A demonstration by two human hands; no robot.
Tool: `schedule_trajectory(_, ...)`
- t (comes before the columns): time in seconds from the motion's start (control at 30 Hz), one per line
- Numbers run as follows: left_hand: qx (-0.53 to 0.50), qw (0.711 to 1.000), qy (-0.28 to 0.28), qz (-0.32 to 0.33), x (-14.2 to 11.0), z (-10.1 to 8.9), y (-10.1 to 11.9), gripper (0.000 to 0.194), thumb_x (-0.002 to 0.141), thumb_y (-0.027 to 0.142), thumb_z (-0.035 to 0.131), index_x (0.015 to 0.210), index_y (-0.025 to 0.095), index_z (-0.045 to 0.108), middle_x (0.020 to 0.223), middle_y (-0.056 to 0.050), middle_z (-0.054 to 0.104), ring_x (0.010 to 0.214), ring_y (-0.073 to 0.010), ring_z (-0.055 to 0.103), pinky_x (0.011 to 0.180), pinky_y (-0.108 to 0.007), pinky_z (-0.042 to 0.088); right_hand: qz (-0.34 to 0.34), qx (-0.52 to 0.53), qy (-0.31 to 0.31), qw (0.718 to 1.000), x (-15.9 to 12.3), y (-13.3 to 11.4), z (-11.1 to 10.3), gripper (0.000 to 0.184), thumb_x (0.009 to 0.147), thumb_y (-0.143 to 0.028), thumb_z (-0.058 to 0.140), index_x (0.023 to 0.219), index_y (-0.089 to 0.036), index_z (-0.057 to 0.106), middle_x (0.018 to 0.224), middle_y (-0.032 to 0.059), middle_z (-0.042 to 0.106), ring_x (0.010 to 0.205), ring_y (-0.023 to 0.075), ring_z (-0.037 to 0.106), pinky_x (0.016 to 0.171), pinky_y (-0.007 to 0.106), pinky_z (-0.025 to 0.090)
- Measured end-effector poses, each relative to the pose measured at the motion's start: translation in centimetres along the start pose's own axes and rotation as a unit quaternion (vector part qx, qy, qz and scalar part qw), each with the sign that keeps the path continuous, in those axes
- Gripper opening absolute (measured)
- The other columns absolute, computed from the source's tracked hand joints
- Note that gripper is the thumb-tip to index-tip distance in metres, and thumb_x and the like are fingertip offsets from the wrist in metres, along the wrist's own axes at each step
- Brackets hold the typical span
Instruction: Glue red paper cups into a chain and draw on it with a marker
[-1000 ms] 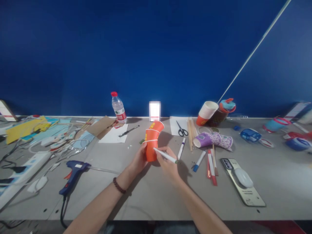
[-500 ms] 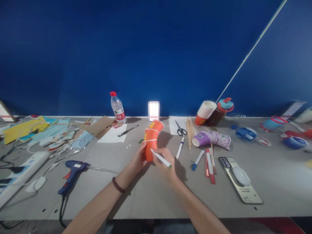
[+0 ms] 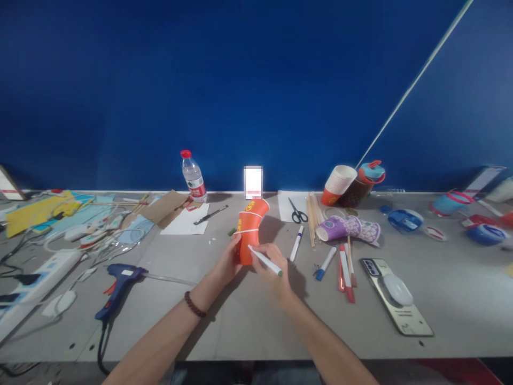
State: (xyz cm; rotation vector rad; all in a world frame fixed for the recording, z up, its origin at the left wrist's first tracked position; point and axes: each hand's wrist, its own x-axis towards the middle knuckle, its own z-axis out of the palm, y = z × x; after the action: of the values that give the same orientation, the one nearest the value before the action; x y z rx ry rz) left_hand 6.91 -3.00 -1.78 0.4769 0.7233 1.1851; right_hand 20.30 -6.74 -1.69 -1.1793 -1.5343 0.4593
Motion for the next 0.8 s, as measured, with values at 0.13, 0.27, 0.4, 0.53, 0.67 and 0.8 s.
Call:
schedule_trajectory(0.13,-0.003,1.0,0.009,0.005,0.07,-0.1,-0.1,0.034,0.074,0.043,0.072,0.094,0.018,0.06,0.081,-0.002,0.067,0.073,-0.0166,0.063,0.07,-0.028,0.049,-0.007,-0.003,-0.003,1.0,0.03,-0.13,0.02,0.007,0.086,-0.025,0.06,0.088,-0.022,0.067,0.084,0.0043,0.069,0.073,0.0184,0.065,0.068,0.032,0.053)
schedule_trajectory(0.27,-0.006,1.0,0.008,0.002,0.16,-0.22,-0.21,0.037,0.073,0.043,0.073,0.096,0.018,0.06,0.084,-0.002,0.068,0.075,-0.0171,0.064,0.07,-0.028,0.048,-0.014,0.002,-0.006,1.0,0.02,-0.27,0.04,0.008,0.086,-0.026,0.06,0.088,-0.022,0.067,0.084,0.0047,0.069,0.075,0.0187,0.065,0.068,0.032,0.053)
schedule_trajectory(0.4,-0.003,1.0,0.01,0.0,0.19,-0.32,-0.23,0.037,0.073,0.044,0.072,0.096,0.018,0.061,0.083,-0.003,0.068,0.075,-0.0171,0.064,0.069,-0.028,0.049,-0.014,0.003,-0.007,1.0,-0.04,-0.32,0.05,0.007,0.087,-0.026,0.06,0.087,-0.022,0.067,0.084,0.0043,0.069,0.076,0.0187,0.065,0.069,0.032,0.052)
schedule_trajectory(0.53,-0.005,1.0,0.004,0.001,0.23,-0.36,-0.24,0.035,0.074,0.043,0.072,0.096,0.018,0.061,0.083,-0.003,0.068,0.076,-0.0177,0.064,0.069,-0.028,0.049,0.002,-0.001,-0.004,1.0,-0.12,-0.38,0.04,0.008,0.086,-0.026,0.06,0.088,-0.022,0.067,0.084,0.0041,0.069,0.074,0.018,0.064,0.067,0.03,0.052)
schedule_trajectory(0.67,-0.007,1.0,0.003,-0.001,0.3,-0.42,-0.31,0.035,0.075,0.042,0.071,0.097,0.017,0.062,0.084,-0.004,0.069,0.074,-0.0175,0.064,0.069,-0.028,0.049,0.017,-0.001,0.005,1.0,-0.15,-0.36,-0.04,0.008,0.086,-0.027,0.06,0.088,-0.021,0.067,0.084,0.004,0.068,0.073,0.0177,0.065,0.066,0.03,0.052)
schedule_trajectory(0.8,-0.008,1.0,0.001,0.003,0.39,-0.51,-0.4,0.036,0.074,0.042,0.072,0.098,0.017,0.062,0.084,-0.004,0.069,0.075,-0.0178,0.065,0.069,-0.028,0.049,0.03,-0.002,0.005,1.0,-0.12,-0.34,-0.06,0.009,0.085,-0.028,0.06,0.087,-0.021,0.067,0.08,0.0038,0.069,0.069,0.0175,0.064,0.064,0.03,0.052)
